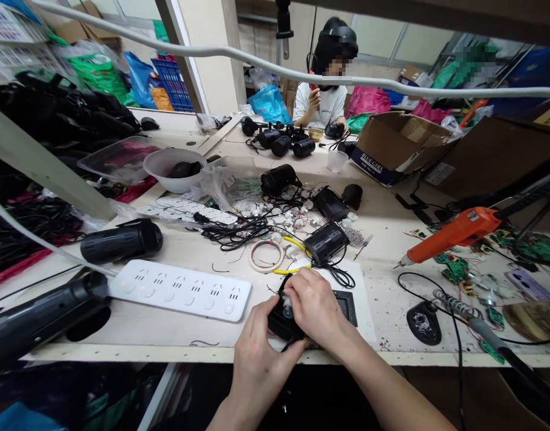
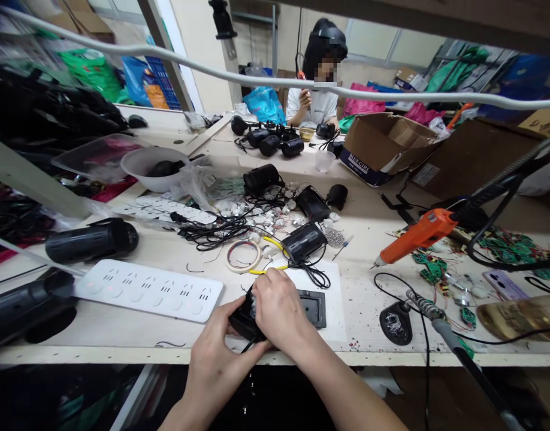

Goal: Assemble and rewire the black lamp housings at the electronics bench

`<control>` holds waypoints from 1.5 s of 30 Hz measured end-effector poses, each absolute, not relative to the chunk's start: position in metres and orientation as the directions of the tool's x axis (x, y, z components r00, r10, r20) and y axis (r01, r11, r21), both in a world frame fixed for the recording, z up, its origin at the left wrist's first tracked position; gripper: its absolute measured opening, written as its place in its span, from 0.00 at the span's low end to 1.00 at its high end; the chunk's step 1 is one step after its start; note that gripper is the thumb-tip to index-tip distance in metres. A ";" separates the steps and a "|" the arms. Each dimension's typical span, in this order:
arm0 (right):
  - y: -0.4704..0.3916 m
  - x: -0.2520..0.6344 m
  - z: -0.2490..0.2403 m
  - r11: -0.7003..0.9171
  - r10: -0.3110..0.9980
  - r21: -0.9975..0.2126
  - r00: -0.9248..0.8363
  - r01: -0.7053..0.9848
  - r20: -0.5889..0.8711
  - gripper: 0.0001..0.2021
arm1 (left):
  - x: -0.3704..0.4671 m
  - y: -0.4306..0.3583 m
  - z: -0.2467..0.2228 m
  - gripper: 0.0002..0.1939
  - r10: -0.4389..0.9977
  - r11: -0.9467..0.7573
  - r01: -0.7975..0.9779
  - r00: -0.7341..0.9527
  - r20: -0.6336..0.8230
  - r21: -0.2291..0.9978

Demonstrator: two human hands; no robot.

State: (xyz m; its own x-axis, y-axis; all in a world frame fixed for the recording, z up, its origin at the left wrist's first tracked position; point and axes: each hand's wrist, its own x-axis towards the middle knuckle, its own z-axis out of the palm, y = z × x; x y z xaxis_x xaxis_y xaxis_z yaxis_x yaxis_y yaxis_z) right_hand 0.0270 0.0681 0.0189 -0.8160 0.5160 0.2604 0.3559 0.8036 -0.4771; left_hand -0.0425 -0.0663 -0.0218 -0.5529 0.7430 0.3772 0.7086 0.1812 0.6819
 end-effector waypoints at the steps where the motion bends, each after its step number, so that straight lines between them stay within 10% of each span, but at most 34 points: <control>1: 0.068 0.027 0.021 0.786 0.527 -0.503 -0.815 0.359 0.241 0.08 | -0.043 -0.066 -0.022 0.36 0.740 0.192 0.700 -0.564 0.368 0.688; 8: 0.081 0.061 0.024 0.454 0.756 -0.829 -0.633 0.328 0.164 0.10 | -0.042 -0.060 -0.030 0.34 0.715 0.297 0.633 -0.643 0.272 0.715; 23: 0.036 0.090 -0.010 0.693 0.621 -0.704 -0.626 0.156 0.472 0.10 | -0.028 -0.059 -0.046 0.26 0.728 0.261 0.667 -0.610 0.312 0.698; 45: 0.042 0.075 -0.007 0.554 0.606 -0.827 -0.727 0.096 0.322 0.12 | -0.027 -0.060 -0.049 0.19 0.749 0.198 0.694 -0.563 0.350 0.692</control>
State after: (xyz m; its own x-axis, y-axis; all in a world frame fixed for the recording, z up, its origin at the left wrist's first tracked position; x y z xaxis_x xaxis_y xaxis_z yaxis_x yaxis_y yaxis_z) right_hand 0.0753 0.0417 -0.0069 -0.7270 0.6064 0.3222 0.0961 0.5545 -0.8266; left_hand -0.0268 -0.0605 -0.0491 -0.5625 0.7493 0.3495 0.6941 0.1983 0.6920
